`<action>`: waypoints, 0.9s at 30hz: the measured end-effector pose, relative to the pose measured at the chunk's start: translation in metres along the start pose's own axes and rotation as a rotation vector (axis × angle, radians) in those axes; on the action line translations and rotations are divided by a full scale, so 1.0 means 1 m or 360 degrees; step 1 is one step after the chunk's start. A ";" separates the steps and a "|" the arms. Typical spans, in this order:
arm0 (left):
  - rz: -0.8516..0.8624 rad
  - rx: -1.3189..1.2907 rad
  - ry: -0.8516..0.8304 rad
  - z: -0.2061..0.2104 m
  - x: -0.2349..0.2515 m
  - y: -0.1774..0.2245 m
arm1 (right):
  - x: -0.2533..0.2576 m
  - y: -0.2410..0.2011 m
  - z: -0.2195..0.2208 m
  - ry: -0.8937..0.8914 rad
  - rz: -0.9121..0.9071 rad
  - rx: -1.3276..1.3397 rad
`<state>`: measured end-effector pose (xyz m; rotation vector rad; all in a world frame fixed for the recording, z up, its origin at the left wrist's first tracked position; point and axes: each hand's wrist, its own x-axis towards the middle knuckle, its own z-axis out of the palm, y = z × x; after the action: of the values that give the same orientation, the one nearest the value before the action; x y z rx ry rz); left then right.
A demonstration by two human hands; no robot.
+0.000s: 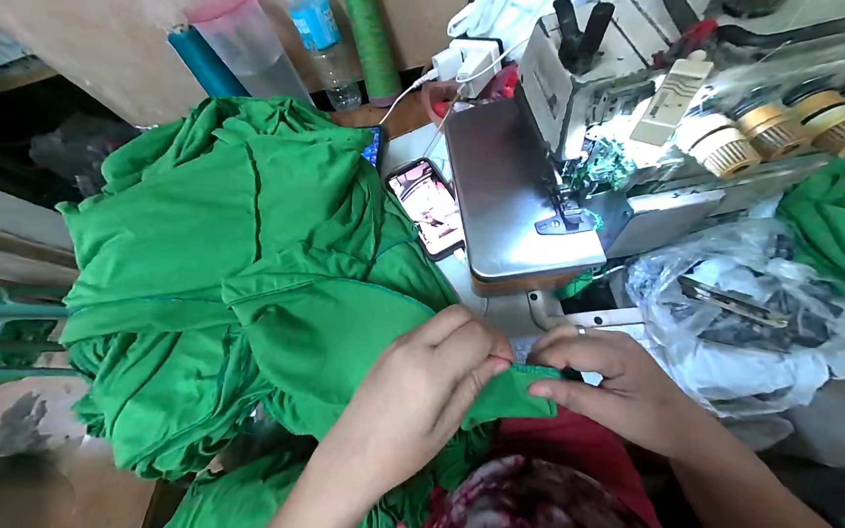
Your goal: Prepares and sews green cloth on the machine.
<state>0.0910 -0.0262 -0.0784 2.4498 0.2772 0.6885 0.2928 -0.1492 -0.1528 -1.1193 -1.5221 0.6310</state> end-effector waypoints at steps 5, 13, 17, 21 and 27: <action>0.0239 0.0236 0.0777 0.059 -0.031 0.006 | 0.002 -0.002 0.001 0.0139 0.0036 0.0271; -0.0302 -0.0575 0.0687 0.083 -0.043 0.001 | 0.007 -0.009 0.011 0.0163 0.0075 0.0213; -0.0392 -0.0793 0.0636 0.062 -0.045 0.008 | 0.007 -0.012 0.002 0.0181 -0.0090 -0.0216; -0.0254 -0.0387 0.0711 0.058 -0.040 0.006 | 0.005 -0.013 -0.003 0.0138 -0.0214 -0.0569; -0.0260 0.0367 0.0924 0.047 -0.027 -0.016 | 0.009 -0.016 -0.010 0.0232 -0.0290 -0.0743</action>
<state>0.0925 -0.0444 -0.1314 2.3439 0.8089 1.3464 0.2972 -0.1495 -0.1331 -1.3198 -1.6643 0.0628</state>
